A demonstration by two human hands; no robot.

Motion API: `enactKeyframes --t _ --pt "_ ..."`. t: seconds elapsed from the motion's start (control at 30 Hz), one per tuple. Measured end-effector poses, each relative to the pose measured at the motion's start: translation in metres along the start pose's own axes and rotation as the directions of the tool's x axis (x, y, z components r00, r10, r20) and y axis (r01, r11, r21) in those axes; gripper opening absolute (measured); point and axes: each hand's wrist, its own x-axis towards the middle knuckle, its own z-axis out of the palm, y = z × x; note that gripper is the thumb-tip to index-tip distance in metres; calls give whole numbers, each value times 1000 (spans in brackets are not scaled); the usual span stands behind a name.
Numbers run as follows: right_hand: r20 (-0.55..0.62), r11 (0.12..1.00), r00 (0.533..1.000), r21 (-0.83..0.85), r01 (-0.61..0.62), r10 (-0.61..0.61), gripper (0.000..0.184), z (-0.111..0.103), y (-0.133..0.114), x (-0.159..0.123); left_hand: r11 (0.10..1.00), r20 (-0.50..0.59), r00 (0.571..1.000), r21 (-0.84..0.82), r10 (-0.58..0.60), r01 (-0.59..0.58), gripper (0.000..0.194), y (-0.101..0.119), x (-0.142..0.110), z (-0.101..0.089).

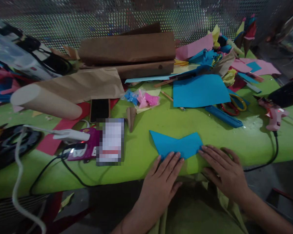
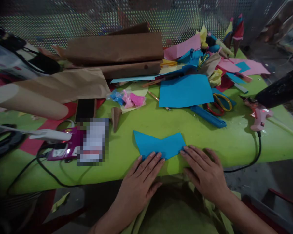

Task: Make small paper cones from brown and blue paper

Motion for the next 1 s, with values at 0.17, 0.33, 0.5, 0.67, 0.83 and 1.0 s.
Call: enactKeyframes --t 0.17,0.33,0.5,0.67,0.83,1.0 --pt "-64 1000 998 1 -23 23 46 -5 5 4 997 -2 998 -7 -70 70 55 -8 -16 -7" --pt "-111 993 988 37 114 -109 36 -3 -8 34 994 19 998 -93 -61 63 54 -7 -14 -6" --pt "-50 925 930 92 368 -364 33 5 -6 64 970 -27 998 -238 -56 48 50 -4 -10 -9" --pt "-28 866 868 58 497 -496 41 12 15 66 889 -170 972 -452 -161 69 46 -15 -11 -21" --pt "-11 837 838 48 545 -545 43 13 21 65 831 -211 918 -525 -335 183 47 -37 -8 -29" --pt "-158 911 915 132 392 -371 24 0 10 81 791 -214 912 -589 -350 165 55 -50 7 -41"
